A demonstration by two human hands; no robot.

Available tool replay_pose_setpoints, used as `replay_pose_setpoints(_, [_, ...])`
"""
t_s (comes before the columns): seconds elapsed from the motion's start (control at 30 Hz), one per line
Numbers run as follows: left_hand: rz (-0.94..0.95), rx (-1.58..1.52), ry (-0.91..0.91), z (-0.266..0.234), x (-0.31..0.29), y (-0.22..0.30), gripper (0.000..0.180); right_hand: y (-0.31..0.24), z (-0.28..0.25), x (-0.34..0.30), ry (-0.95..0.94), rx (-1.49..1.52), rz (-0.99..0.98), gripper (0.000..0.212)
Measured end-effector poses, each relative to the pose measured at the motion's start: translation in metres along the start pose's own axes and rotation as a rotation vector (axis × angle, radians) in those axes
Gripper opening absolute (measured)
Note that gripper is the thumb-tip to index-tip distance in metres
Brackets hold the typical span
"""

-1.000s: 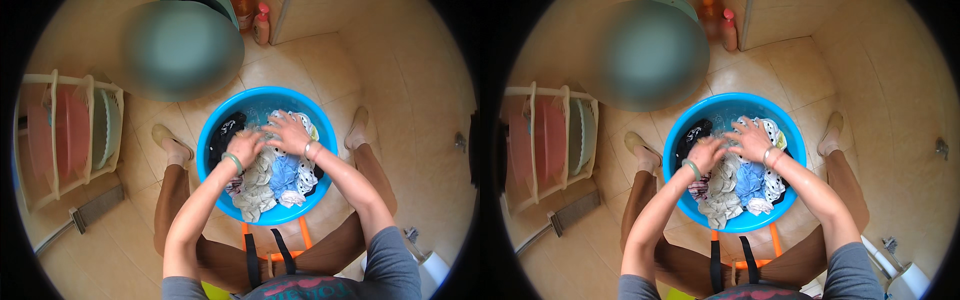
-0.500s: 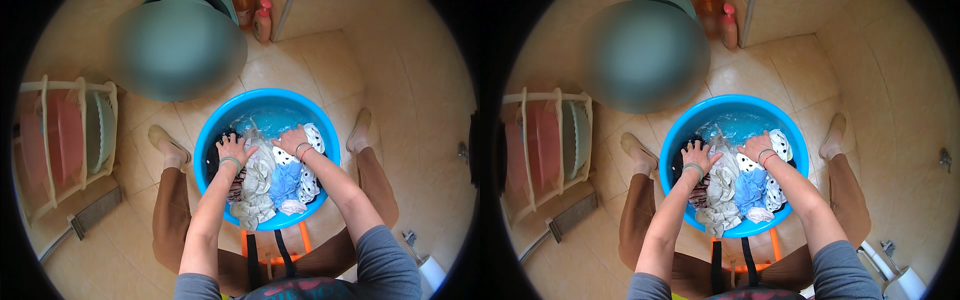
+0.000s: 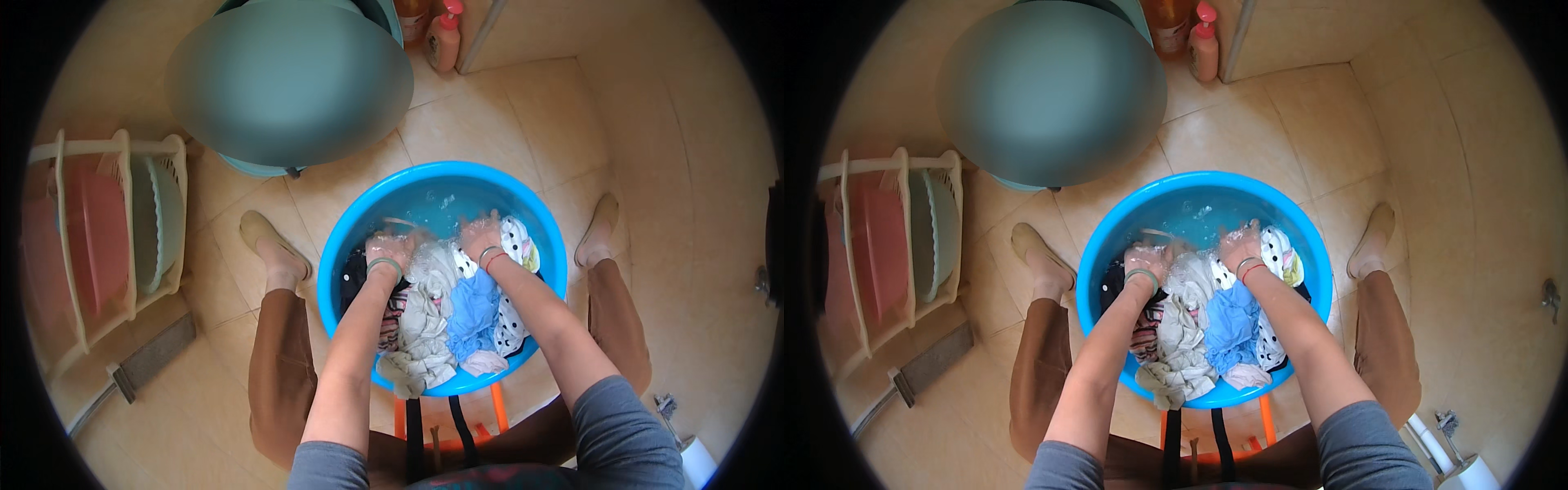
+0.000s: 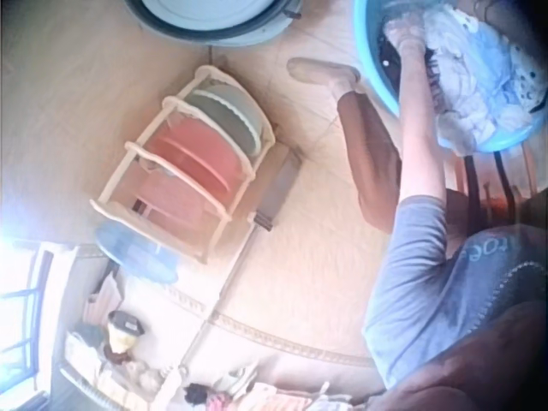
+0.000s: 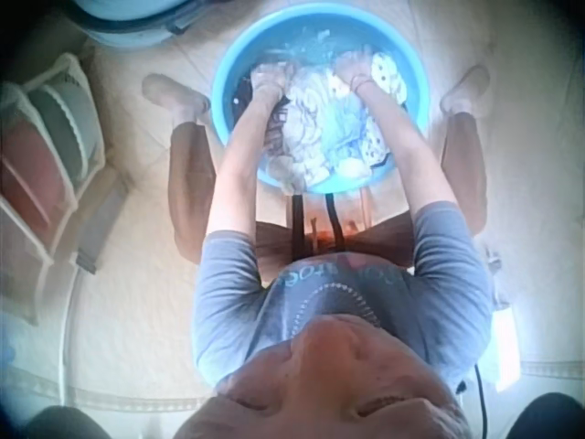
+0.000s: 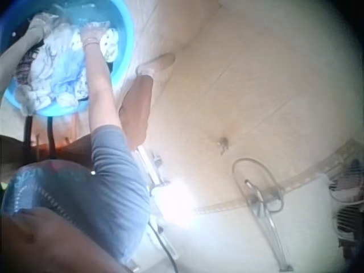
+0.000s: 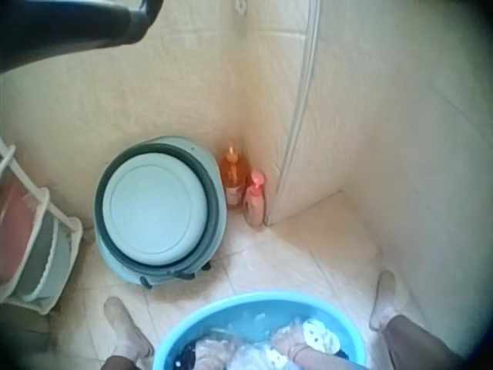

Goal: The person is sitting on a small stool and hand-washing a pile of clothes in a blue plastic basin filled with water. They repeatedly submerge, scrub, and wring out various garments, including a blue shirt and a patterned cloth, before placing them back into the basin.

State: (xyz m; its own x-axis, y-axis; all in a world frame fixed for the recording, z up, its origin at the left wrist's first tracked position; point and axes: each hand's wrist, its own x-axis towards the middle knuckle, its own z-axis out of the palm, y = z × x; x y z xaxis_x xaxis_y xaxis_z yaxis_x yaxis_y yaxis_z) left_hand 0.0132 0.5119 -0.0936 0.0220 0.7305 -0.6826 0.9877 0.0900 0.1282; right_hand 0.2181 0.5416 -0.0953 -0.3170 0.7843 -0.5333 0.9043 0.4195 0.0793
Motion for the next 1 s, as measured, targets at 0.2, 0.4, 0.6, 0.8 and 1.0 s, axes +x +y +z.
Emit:
replay_pose_setpoints(0.2, [0.192, -0.117, 0.436, 0.005, -0.113, -0.016, 0.041, -0.039, -0.046, -0.100, 0.346, 0.486, -0.144, 0.047])
replay_pose_setpoints(0.4, [0.182, -0.100, 0.320, 0.012, -0.248, -0.006, 0.048, -0.085, -0.074, -0.255, 0.224, 0.401, -0.197, 0.060])
replay_pose_setpoints(0.6, [0.141, 0.031, 0.356, 0.002, -0.220, -0.038, 0.055, -0.103, -0.066, -0.202, 0.279, 0.402, -0.228, 0.064])
replay_pose_setpoints(0.8, [0.215, 0.024, 0.279, 0.008, -0.193, -0.062, 0.064, -0.114, -0.063, -0.172, 0.335, 0.360, -0.238, 0.066])
replay_pose_setpoints(1.0, [0.191, 0.027, 0.201, -0.041, -0.336, -0.055, 0.059, -0.143, -0.133, -0.299, 0.280, 0.378, -0.186, 0.061])
